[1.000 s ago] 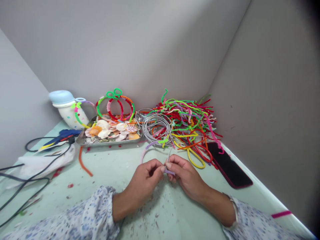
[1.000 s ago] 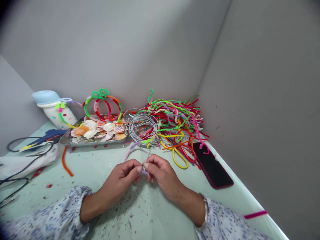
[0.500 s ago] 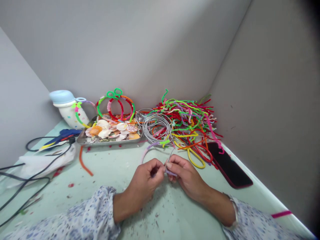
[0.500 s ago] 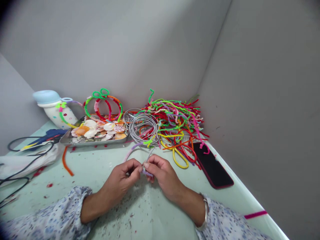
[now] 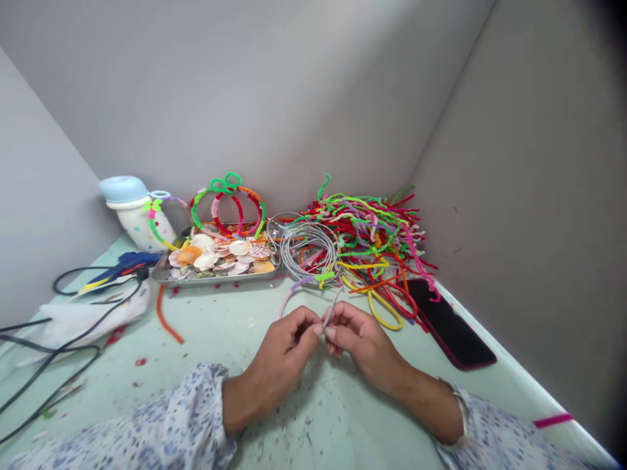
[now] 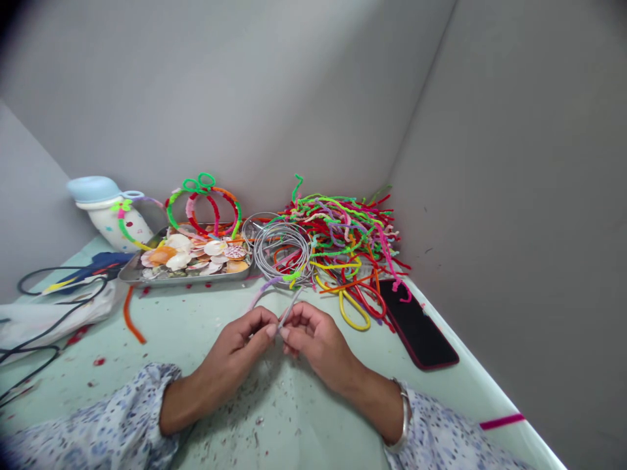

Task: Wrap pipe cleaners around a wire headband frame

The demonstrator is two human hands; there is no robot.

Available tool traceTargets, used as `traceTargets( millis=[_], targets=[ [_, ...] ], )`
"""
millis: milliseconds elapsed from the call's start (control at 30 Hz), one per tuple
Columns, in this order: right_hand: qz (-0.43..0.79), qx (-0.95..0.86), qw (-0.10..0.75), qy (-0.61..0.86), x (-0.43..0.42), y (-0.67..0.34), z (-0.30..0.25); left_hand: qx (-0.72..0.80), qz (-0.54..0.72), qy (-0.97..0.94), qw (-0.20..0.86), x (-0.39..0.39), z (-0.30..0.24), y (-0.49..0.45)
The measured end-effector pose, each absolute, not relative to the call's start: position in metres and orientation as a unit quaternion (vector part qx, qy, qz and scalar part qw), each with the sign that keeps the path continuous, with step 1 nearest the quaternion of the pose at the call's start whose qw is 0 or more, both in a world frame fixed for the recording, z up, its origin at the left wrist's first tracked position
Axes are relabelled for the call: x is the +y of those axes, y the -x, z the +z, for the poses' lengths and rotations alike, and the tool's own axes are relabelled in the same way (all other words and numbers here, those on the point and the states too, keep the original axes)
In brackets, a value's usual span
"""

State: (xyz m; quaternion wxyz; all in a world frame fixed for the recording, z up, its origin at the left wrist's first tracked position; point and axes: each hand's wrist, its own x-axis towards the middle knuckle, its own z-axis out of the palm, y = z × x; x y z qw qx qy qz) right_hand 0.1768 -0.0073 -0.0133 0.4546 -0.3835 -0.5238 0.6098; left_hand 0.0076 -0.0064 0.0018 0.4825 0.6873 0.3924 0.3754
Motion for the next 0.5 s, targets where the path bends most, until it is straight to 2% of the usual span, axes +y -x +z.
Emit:
traceTargets(
  millis=[267, 500],
  targets=[
    [0.601, -0.521, 0.451, 0.405, -0.0033, -0.1782, -0.0151, 0.453, 0.367, -0.705, 0.404, -0.0056, -0.0031, -0.0073],
    [0.598, -0.536, 0.421, 0.423, -0.0022, -0.1774, -0.0114, 0.467, 0.353, -0.708, 0.395, -0.0058, -0.0046, -0.0062]
  ],
)
